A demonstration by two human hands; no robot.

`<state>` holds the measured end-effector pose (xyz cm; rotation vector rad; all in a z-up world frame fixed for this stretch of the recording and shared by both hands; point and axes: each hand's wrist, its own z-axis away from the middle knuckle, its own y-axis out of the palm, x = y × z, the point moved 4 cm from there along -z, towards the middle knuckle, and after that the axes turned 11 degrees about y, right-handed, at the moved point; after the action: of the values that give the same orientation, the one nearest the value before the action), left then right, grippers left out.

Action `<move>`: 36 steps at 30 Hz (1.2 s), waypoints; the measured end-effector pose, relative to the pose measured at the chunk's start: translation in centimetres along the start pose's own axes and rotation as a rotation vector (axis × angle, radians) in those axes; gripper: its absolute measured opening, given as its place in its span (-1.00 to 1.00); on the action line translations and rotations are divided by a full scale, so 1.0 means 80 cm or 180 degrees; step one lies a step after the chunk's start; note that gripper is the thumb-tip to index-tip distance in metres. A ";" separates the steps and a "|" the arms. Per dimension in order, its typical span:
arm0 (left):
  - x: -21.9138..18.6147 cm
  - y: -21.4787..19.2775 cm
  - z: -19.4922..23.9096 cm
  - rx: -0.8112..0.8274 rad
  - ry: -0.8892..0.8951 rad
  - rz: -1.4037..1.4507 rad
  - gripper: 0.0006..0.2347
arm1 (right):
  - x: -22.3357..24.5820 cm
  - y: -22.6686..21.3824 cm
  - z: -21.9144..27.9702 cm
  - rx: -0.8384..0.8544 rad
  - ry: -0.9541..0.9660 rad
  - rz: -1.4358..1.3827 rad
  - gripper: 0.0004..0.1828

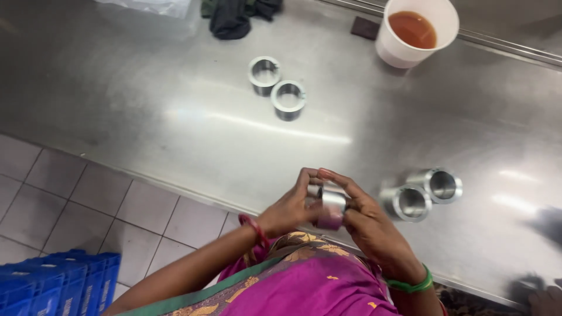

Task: The person marks cylindrical metal rings with a marker, wipes them with a cloth, and places them into individual plastic bags.

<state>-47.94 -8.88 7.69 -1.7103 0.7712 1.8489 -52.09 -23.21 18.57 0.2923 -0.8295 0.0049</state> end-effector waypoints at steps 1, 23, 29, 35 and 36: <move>-0.002 -0.007 0.006 -0.0026 -0.0001 -0.0010 -0.25 | 0.003 0.011 -0.007 0.0026 0.0000 0.0011 -0.23; 0.007 -0.040 -0.174 -0.0210 0.1381 -0.3774 -0.27 | -0.094 -0.216 0.144 -0.3722 -0.1446 -0.0674 -0.38; 0.042 0.186 -0.201 0.1375 0.0977 -0.2983 -0.05 | -0.075 -0.206 0.162 -0.4079 -0.0457 -0.0282 -0.29; 0.034 0.183 -0.192 0.1144 0.0448 -0.2109 -0.19 | -0.144 -0.257 0.106 -0.3236 -0.0139 -0.0045 -0.13; 0.025 0.173 -0.186 0.1088 -0.0123 -0.1412 -0.23 | -0.149 -0.258 0.081 -0.2756 -0.0543 0.0195 -0.14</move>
<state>-47.17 -29.16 5.91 -1.4759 0.5911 1.3585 -62.48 -43.39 8.77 -0.5549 -0.9348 -0.3185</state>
